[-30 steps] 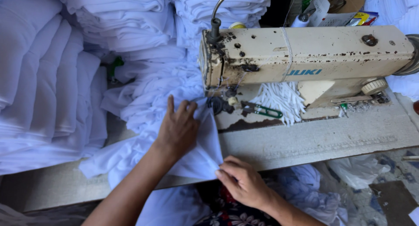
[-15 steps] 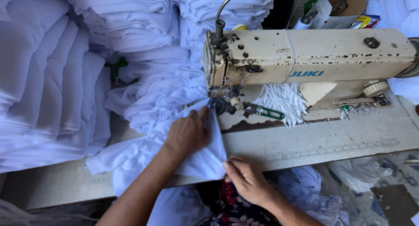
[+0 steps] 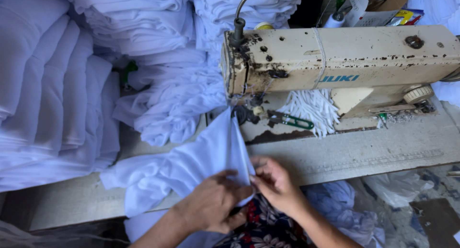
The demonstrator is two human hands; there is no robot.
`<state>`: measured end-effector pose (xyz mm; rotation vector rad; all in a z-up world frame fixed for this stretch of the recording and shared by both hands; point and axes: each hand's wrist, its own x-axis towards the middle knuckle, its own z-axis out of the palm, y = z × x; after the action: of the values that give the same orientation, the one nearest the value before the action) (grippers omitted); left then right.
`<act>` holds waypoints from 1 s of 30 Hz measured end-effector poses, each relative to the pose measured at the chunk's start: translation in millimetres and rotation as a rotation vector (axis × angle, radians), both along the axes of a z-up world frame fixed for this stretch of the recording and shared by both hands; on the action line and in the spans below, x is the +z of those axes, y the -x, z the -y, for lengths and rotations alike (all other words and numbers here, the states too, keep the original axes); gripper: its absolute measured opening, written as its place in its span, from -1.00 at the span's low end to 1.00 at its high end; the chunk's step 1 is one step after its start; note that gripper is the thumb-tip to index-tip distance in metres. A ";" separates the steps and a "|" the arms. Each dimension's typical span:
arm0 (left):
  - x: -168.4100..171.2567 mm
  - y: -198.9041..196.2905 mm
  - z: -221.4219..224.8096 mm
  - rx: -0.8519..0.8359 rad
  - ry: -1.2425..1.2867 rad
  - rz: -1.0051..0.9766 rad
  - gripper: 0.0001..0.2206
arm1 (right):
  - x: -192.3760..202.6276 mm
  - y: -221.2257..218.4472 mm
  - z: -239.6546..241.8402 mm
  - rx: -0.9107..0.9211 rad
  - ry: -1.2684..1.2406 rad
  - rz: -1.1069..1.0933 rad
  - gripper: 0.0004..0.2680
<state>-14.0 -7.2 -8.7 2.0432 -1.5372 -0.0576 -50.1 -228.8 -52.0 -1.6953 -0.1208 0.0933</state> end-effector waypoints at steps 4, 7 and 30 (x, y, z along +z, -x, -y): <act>-19.8 14.5 7.8 0.021 -0.155 0.075 -0.46 | 3.1 -6.9 15.9 0.017 -0.028 -0.246 -0.34; -32.0 26.6 13.5 0.149 -0.269 0.296 -0.29 | 10.6 -4.1 13.4 0.049 -0.024 -0.290 -0.45; -16.6 -93.6 -13.4 0.375 0.020 0.212 -0.80 | 15.1 -56.5 1.0 0.321 0.625 0.768 -0.92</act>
<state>79.6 6.2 -25.3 2.3460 -1.2384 0.3267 6.4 -229.8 -36.9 -2.2413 -1.0256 -0.3208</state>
